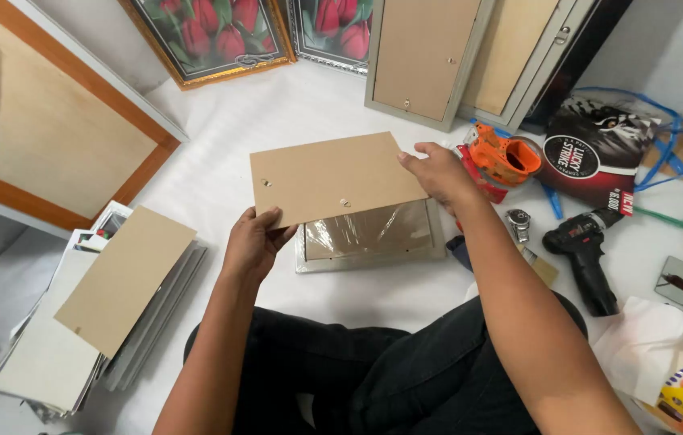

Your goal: Cleaning a glass pane and assembling a picture frame with a photo.

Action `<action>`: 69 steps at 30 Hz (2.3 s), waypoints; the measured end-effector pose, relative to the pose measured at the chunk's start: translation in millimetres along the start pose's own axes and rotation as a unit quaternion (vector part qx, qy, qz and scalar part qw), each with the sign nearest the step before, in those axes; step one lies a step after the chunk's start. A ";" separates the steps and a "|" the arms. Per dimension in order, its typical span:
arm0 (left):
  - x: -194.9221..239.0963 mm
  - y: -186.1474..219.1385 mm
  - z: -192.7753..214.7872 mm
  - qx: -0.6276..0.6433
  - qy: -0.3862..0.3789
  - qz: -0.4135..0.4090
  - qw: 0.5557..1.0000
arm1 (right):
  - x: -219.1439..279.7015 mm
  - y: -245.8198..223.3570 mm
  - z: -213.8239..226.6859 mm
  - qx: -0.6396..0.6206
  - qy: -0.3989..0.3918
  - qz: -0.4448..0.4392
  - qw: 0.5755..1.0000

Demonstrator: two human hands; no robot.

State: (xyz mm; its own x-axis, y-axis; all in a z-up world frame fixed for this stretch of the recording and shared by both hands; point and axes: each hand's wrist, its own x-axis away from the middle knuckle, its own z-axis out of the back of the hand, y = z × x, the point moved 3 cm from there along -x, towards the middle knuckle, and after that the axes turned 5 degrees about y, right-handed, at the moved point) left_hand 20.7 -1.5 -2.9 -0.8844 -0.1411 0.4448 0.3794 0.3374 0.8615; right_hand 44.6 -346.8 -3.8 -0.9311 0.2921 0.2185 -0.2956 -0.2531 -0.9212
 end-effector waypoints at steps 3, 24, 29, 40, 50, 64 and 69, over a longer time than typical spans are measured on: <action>15.6 13.3 -13.2 -0.014 -0.015 -0.006 1.000 | -1.3 -2.1 11.9 0.126 0.048 0.028 0.991; -92.0 -21.6 -6.3 -0.425 -0.071 0.028 0.902 | -49.1 67.3 -3.2 0.442 -0.064 -0.088 0.890; -120.8 -34.8 -8.0 -0.514 -0.094 0.091 0.848 | -53.3 68.0 -22.4 0.497 -0.137 -0.147 0.844; -133.9 -59.0 -0.9 -0.614 -0.132 0.191 0.754 | -33.7 50.6 -42.2 0.519 -0.259 -0.188 0.792; -140.0 -69.8 3.6 -0.610 -0.112 0.186 0.762 | -36.1 77.8 -49.7 0.521 -0.273 -0.184 0.787; -130.3 -58.2 -17.2 -0.629 -0.114 0.093 0.763 | -46.3 100.0 -51.1 0.537 -0.231 -0.171 0.793; -132.2 -61.3 -15.8 -0.630 -0.097 0.086 0.766 | -51.0 105.5 -53.0 0.539 -0.230 -0.166 0.793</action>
State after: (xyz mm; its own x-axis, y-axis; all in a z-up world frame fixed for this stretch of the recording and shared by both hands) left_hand 118.7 -18.2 -110.7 -0.7697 -0.0134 0.6383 0.3472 -0.8478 0.4009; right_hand 72.2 -339.5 -129.2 -0.6700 0.2034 0.7140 -0.3220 -0.9462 -0.0327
